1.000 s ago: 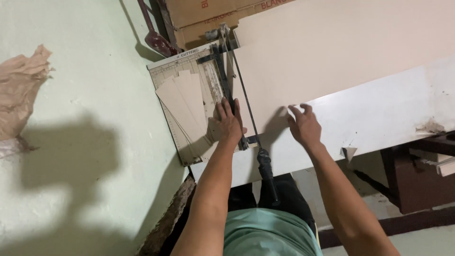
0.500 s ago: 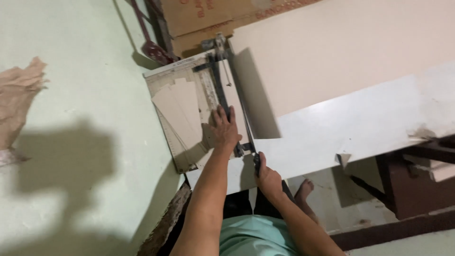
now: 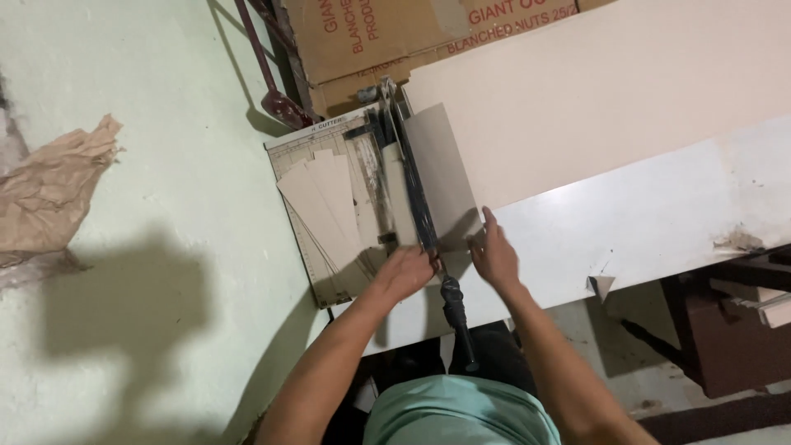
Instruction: Using a manual guillotine paper cutter to trim pieces of cardboard or thick paper.
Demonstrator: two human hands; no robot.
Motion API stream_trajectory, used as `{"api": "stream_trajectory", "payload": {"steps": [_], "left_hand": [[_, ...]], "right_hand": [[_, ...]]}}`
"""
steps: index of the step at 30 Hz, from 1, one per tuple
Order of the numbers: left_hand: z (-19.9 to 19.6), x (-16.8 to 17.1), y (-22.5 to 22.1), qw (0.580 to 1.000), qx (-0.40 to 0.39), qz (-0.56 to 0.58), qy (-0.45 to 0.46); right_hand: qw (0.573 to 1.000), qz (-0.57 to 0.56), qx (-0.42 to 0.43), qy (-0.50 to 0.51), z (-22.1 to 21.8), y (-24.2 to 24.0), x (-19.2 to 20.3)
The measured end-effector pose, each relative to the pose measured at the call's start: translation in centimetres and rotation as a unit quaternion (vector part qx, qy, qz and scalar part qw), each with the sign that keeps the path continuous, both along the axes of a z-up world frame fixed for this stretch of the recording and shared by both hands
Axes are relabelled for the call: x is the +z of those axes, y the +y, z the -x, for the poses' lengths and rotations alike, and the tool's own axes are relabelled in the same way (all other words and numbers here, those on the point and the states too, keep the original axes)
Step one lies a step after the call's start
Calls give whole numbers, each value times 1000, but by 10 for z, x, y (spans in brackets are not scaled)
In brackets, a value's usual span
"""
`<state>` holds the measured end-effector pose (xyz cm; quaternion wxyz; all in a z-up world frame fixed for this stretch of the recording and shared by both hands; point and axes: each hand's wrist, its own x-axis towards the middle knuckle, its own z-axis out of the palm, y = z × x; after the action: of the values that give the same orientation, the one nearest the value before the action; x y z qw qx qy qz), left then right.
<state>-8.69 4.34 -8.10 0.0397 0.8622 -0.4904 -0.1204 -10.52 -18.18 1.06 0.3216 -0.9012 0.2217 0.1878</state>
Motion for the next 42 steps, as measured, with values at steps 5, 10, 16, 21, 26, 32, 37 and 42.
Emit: {"api": "stream_trajectory", "payload": {"steps": [5,10,16,21,26,32,37,42], "left_hand": [[1,25,73,982,69,-151,90],[-35,77,82,958,208,-141,136],[-54,120,24,927,327,-80,167],[-69,130,-12,902,359,-65,231],[-77,106,-35,875,376,-125,278],[-68,52,-37,876,380,-162,248],[-76,65,-44,867,369,-221,251],[-82,61,-46,850,368,-264,270]], "right_hand": [[998,-51,-32,6,-10,-36,-51],[931,-311,-187,31,48,-35,-59],[985,-145,-80,52,8,-1,-40],[994,-84,-55,37,-20,2,-53],[995,-96,-26,18,-20,-6,-56],[991,73,88,69,-18,-29,-40],[989,70,127,26,55,24,77],[974,37,175,139,106,76,29]]}}
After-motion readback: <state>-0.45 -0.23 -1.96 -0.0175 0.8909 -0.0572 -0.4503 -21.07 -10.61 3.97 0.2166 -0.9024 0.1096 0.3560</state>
